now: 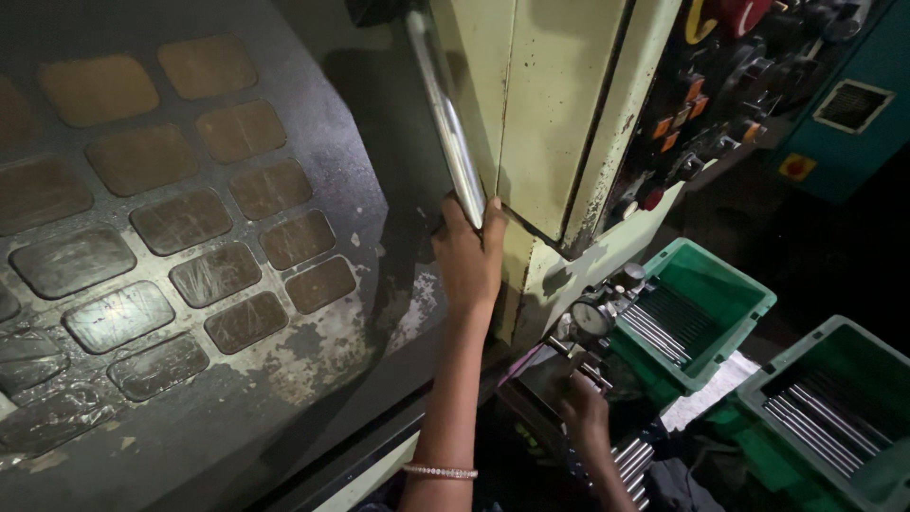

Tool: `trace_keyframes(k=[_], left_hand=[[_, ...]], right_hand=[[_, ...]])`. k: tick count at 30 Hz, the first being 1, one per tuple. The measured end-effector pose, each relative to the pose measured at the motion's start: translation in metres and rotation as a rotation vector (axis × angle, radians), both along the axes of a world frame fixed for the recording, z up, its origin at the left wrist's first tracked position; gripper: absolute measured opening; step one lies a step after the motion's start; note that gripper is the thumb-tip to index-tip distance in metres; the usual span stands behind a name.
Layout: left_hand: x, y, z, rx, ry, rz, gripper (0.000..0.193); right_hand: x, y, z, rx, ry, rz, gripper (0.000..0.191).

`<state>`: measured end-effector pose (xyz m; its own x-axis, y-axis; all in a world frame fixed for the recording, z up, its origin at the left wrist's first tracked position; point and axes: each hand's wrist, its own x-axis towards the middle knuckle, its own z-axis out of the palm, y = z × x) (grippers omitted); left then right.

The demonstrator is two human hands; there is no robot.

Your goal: The person opens a machine door, removes a small metal rod, and measures it with a dial caliper. They then place the rod in a green bin and repeat the process with additional rods, measuring each one before placing it in the bin.

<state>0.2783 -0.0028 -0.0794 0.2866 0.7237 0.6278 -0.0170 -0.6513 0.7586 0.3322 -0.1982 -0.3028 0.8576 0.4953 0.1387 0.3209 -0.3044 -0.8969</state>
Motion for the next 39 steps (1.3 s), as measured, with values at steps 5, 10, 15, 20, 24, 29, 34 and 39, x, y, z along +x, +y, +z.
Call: trace_keyframes(k=[5, 10, 15, 20, 24, 29, 34, 39], left_hand=[[0.0, -0.001, 0.0, 0.046, -0.008, 0.041, 0.043], [-0.002, -0.002, 0.003, -0.046, -0.018, -0.032, 0.043], [-0.005, -0.004, 0.008, 0.003, 0.052, 0.015, 0.042], [-0.005, -0.004, 0.008, -0.055, 0.012, -0.027, 0.043], [-0.005, -0.004, 0.008, -0.004, 0.022, 0.006, 0.043], [-0.006, -0.005, 0.008, 0.004, 0.053, 0.028, 0.043], [-0.005, -0.004, 0.006, -0.134, 0.109, -0.05, 0.045], [-0.002, -0.001, 0.0, 0.097, -0.017, 0.034, 0.043]], right_hand=[[-0.009, -0.005, -0.01, 0.096, 0.117, 0.016, 0.04], [-0.007, -0.001, -0.01, 0.049, 0.145, -0.024, 0.035], [0.0, 0.001, -0.005, 0.048, 0.097, -0.05, 0.046], [0.006, 0.003, -0.002, 0.124, 0.066, -0.014, 0.056], [0.008, 0.004, 0.0, 0.089, 0.092, -0.074, 0.047], [0.012, 0.009, 0.005, 0.145, 0.105, -0.08, 0.039], [0.014, 0.009, 0.009, 0.052, -0.015, -0.077, 0.04], [0.015, 0.011, 0.007, 0.163, 0.016, -0.05, 0.035]])
